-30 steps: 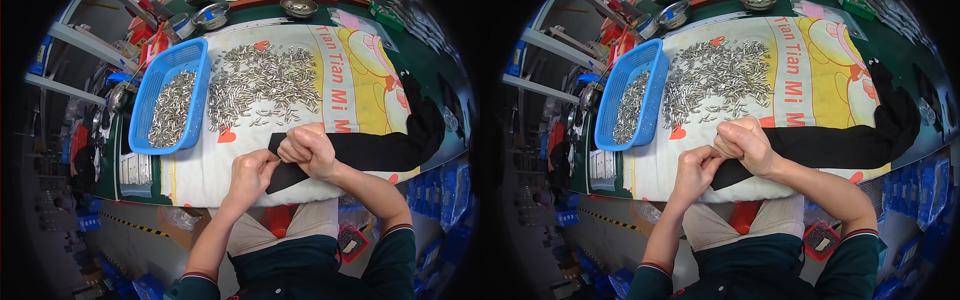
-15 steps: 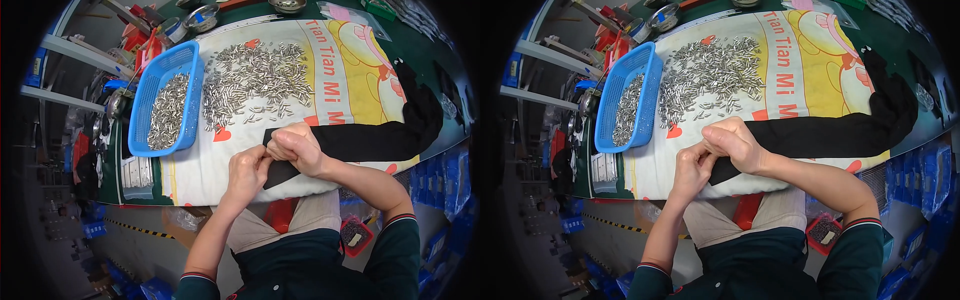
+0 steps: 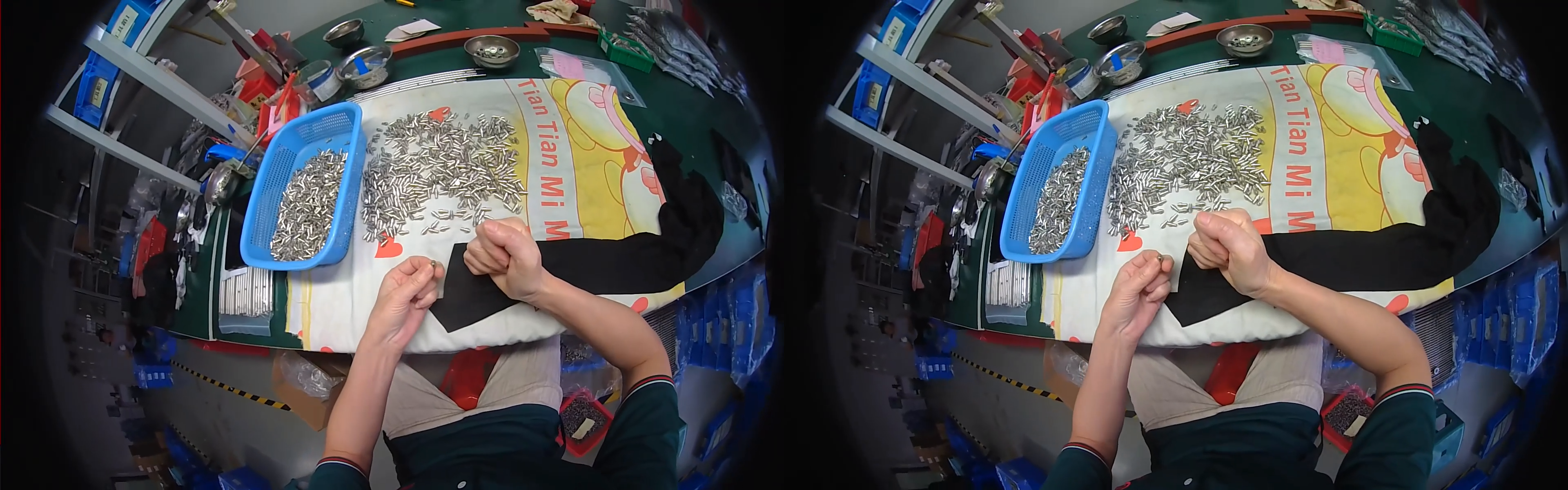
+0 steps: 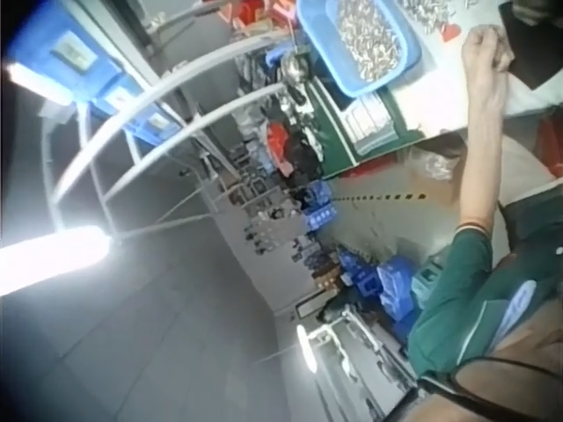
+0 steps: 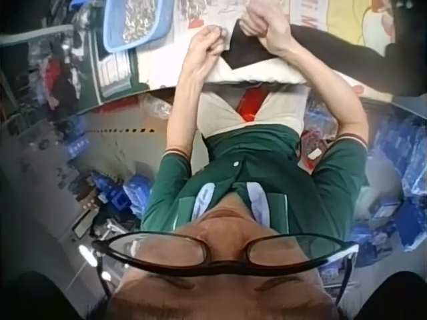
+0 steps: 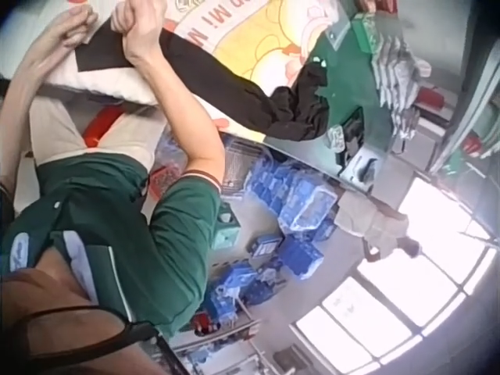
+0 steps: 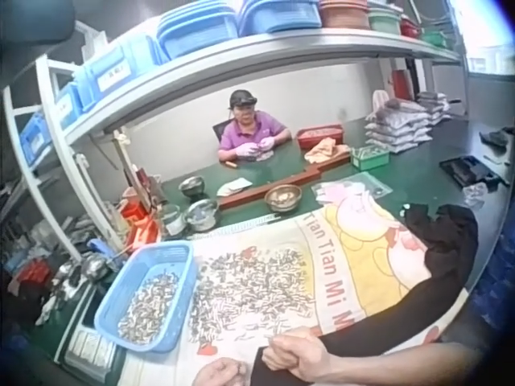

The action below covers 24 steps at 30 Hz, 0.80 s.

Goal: The recorder is picking up small metal hardware components from a pile on the table and assembling them onto a black fabric strip.

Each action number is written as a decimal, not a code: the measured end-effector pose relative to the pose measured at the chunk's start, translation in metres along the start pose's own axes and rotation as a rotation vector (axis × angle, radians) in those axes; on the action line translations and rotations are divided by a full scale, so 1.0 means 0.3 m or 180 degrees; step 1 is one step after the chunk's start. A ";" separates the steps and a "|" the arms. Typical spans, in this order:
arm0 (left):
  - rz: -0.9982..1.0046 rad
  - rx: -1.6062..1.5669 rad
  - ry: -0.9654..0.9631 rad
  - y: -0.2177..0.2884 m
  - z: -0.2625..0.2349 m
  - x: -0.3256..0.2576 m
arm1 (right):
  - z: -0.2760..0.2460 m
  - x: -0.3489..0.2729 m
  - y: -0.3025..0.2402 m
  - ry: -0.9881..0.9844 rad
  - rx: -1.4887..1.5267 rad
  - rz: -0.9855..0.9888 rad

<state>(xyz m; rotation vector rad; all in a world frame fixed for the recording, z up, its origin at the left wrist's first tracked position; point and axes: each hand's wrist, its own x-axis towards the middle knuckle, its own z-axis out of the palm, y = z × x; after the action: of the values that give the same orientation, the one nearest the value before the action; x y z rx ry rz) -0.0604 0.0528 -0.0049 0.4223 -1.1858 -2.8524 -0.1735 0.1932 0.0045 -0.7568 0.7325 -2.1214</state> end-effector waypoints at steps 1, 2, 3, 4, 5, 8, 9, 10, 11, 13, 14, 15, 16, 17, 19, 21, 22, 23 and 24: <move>0.0028 0.0008 0.0000 -0.003 -0.003 0.004 | -0.001 0.002 0.001 -0.0013 0.0031 -0.0003; 0.0041 -0.0017 0.0066 -0.004 0.004 0.005 | -0.001 0.001 0.001 -0.0004 0.0061 -0.0004; 0.0051 -0.0044 0.0133 -0.005 0.009 0.006 | 0.000 0.001 0.001 -0.0009 0.0059 -0.0003; 0.0054 -0.0045 0.0134 -0.005 0.013 0.007 | 0.002 0.002 0.000 0.0005 0.0055 0.0008; 0.0049 -0.0004 0.0240 -0.002 0.018 0.010 | 0.003 0.004 -0.003 0.0011 0.0050 0.0023; 0.0029 0.0086 0.0324 -0.002 0.026 0.014 | 0.002 0.006 -0.003 0.0076 -0.0123 0.0041; 0.0005 0.0139 0.0294 -0.003 0.026 0.015 | 0.001 0.007 -0.004 0.0074 -0.0121 0.0048; 0.0007 0.0135 0.0300 -0.004 0.025 0.016 | 0.000 0.008 -0.004 0.0079 -0.0117 0.0062; 0.0001 0.0179 0.0308 -0.005 0.025 0.016 | 0.000 0.010 -0.005 0.0083 -0.0112 0.0076; -0.0003 0.0220 0.0321 -0.005 0.024 0.015 | -0.001 0.012 -0.006 0.0083 -0.0107 0.0070; 0.0005 0.0248 0.0311 -0.005 0.025 0.013 | -0.001 0.012 -0.005 0.0084 -0.0103 0.0062; 0.0013 0.0278 0.0301 -0.005 0.026 0.011 | 0.000 0.012 -0.005 0.0079 -0.0099 0.0069; 0.0017 0.0276 0.0309 -0.006 0.027 0.009 | 0.002 0.012 -0.005 0.0099 -0.0108 0.0058; 0.0023 0.0237 0.0305 -0.007 0.029 0.011 | 0.002 0.013 -0.006 0.0119 -0.0123 0.0041; 0.0035 0.0201 0.0301 -0.002 0.033 0.012 | 0.000 0.012 -0.004 0.0104 -0.0103 0.0049; 0.0125 0.0071 0.0417 0.013 0.029 0.009 | -0.002 0.010 -0.001 0.0106 -0.0076 0.0053; 0.0214 0.0244 0.0404 0.029 0.026 0.012 | -0.003 0.011 -0.002 0.0077 -0.0079 0.0054; 0.0314 0.0928 0.0573 0.049 0.020 0.014 | -0.002 0.010 -0.003 0.0053 -0.0088 0.0060; 0.0412 0.1613 0.0738 0.063 0.017 0.022 | -0.001 0.009 -0.004 0.0061 -0.0090 0.0062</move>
<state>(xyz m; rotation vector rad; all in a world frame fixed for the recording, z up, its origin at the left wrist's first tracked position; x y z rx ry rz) -0.0697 0.0421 0.0103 0.6379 -1.7976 -2.2928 -0.1758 0.1918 0.0060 -0.7423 0.7785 -2.1076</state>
